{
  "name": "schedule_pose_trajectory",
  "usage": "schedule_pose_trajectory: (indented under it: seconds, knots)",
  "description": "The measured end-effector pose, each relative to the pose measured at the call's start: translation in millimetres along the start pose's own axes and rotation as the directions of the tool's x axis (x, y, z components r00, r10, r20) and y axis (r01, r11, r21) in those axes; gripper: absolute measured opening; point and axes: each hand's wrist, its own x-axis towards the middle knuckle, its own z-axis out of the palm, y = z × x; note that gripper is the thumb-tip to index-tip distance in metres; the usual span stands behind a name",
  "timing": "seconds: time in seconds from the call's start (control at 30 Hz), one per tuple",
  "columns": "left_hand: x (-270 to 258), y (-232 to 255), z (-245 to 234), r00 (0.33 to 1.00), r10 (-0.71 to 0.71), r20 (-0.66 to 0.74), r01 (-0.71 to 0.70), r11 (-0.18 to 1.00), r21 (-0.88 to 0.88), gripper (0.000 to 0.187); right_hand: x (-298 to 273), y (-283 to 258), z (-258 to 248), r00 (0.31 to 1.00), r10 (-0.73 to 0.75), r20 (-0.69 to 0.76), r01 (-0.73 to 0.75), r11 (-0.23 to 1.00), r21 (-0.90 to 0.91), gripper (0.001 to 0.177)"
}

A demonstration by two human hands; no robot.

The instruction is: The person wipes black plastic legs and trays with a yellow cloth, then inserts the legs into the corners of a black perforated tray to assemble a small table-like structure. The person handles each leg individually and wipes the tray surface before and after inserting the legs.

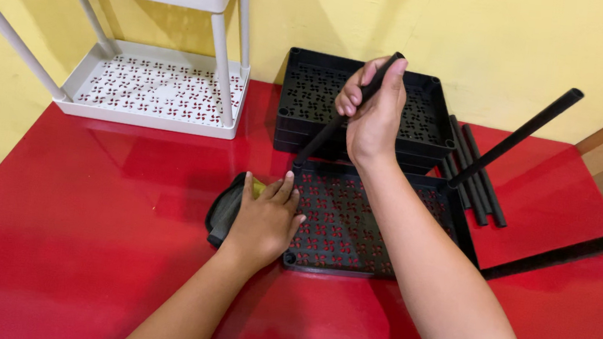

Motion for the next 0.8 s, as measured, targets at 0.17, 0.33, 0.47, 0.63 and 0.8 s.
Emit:
schedule_pose_trajectory:
  seconds: [0.17,0.33,0.47,0.63,0.8]
  knots:
    - [-1.1,-0.6,3.4,1.0,0.004,-0.013,-0.004,1.0,0.005,0.049,-3.0,3.0,2.7,0.997,0.022,0.08,-0.017,0.998,-0.054,0.054]
    - [-0.9,-0.8,2.9,1.0,0.002,-0.01,-0.002,1.0,0.015,0.049,0.6,3.5,3.7,0.98,0.044,0.194,-0.021,0.993,-0.118,0.052]
    - [-0.4,-1.0,2.2,1.0,0.005,-0.003,-0.005,0.999,0.035,0.048,-1.3,4.2,4.7,0.957,0.064,0.284,0.003,0.973,-0.229,0.051]
    - [2.5,2.4,-1.6,1.0,-0.012,0.006,0.012,0.999,0.053,0.046,5.3,8.3,16.2,0.942,0.105,0.319,0.004,0.946,-0.324,0.049]
    - [4.2,5.0,-9.4,0.999,-0.033,0.016,0.032,0.998,0.054,0.044,6.8,18.3,25.3,0.942,0.131,0.309,-0.002,0.923,-0.385,0.048]
